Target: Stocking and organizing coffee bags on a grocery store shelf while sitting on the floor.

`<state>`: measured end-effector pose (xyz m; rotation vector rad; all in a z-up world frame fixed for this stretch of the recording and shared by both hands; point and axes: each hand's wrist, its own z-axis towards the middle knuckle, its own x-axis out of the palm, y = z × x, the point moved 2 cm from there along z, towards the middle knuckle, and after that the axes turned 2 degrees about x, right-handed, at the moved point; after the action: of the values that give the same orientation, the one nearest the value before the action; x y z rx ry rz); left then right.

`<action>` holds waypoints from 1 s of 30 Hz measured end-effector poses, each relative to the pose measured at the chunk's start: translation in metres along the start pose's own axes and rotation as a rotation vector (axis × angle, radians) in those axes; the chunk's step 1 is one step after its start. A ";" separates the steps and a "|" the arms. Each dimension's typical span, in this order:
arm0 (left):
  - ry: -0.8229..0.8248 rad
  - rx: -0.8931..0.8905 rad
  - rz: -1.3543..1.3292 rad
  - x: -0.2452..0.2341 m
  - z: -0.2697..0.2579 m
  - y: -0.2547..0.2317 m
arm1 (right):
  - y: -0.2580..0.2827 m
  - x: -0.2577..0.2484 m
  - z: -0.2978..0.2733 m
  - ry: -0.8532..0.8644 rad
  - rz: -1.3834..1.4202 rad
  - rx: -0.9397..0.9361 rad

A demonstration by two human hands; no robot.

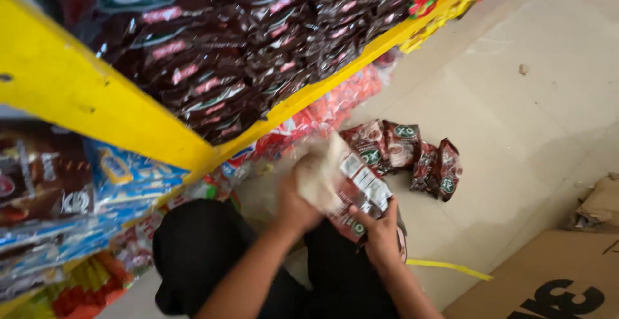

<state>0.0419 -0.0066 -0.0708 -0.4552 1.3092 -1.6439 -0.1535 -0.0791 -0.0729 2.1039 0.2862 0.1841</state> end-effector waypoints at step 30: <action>0.080 -0.164 -0.074 -0.040 0.069 -0.022 | 0.027 -0.007 0.000 -0.025 0.473 -0.082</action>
<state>0.1036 -0.0110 -0.0162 -0.5468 1.5099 -1.6366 -0.1571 -0.0948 -0.0505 2.0605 -0.2359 0.4393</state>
